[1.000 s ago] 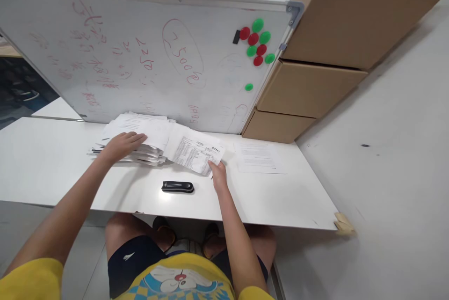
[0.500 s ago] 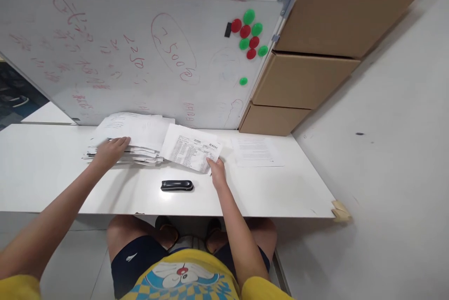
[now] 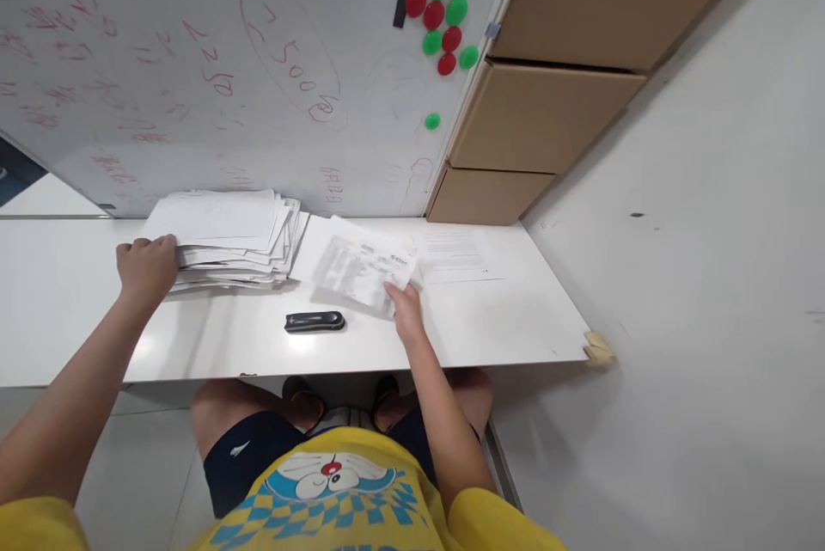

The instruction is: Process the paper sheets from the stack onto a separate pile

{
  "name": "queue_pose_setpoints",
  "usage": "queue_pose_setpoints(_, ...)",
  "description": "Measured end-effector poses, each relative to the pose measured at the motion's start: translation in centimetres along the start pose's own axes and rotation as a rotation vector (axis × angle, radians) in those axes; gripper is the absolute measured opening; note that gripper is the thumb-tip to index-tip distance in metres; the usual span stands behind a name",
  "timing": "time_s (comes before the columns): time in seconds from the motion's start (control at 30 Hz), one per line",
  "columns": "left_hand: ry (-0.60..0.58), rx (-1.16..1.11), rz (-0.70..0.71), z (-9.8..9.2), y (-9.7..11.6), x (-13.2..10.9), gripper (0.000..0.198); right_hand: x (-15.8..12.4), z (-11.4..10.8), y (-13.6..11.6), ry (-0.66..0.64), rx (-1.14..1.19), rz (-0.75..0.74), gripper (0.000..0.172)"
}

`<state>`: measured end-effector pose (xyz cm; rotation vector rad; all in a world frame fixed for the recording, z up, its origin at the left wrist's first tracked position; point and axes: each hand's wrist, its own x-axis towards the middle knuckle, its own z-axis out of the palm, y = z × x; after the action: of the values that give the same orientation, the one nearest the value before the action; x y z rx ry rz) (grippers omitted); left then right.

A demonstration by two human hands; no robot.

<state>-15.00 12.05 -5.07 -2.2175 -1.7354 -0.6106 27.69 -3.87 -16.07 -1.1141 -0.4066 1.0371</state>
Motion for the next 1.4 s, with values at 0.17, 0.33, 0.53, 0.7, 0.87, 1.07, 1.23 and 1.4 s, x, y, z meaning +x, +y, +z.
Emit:
queue_pose_setpoints(0.17,0.116,-0.282,-0.12,-2.5,8.1,-3.9,0.056,-5.1,-4.7,-3.7,0.049,-0.051,-0.092,0.041)
queue_pose_setpoints(0.33,-0.301,-1.188,-0.01,-3.0,21.8,-11.6,0.057,-9.0,-6.1,-4.8,-0.002,-0.191,-0.105,0.044)
queue_pose_setpoints(0.53,-0.249,-1.434,0.012,1.3,28.1,-15.8,0.023,-7.7,-10.4,-4.3,0.006,-0.34,-0.131,0.037)
queue_pose_setpoints(0.7,-0.145,-1.377,0.026,3.0,29.0,-17.9,0.018,-7.5,-12.1,-4.0,-0.098,-0.438,-0.234,0.017)
queue_pose_setpoints(0.87,0.011,-1.406,-0.133,3.2,31.0,-18.7,0.017,-8.0,-11.1,-3.7,-0.09,-0.338,-0.228,0.023)
queue_pose_setpoints(1.07,0.152,-1.348,-0.189,3.7,30.8,-18.9,0.015,-8.3,-10.8,-3.7,-0.147,-0.423,-0.272,0.015)
queue_pose_setpoints(1.23,0.085,-1.343,-0.23,3.3,31.8,-19.9,0.011,-8.6,-11.0,-4.7,-0.131,-0.39,-0.287,0.014)
queue_pose_setpoints(1.4,0.033,-1.394,-0.345,0.8,32.7,-20.2,0.012,-9.4,-12.0,-7.6,-0.035,-0.402,-0.141,0.025)
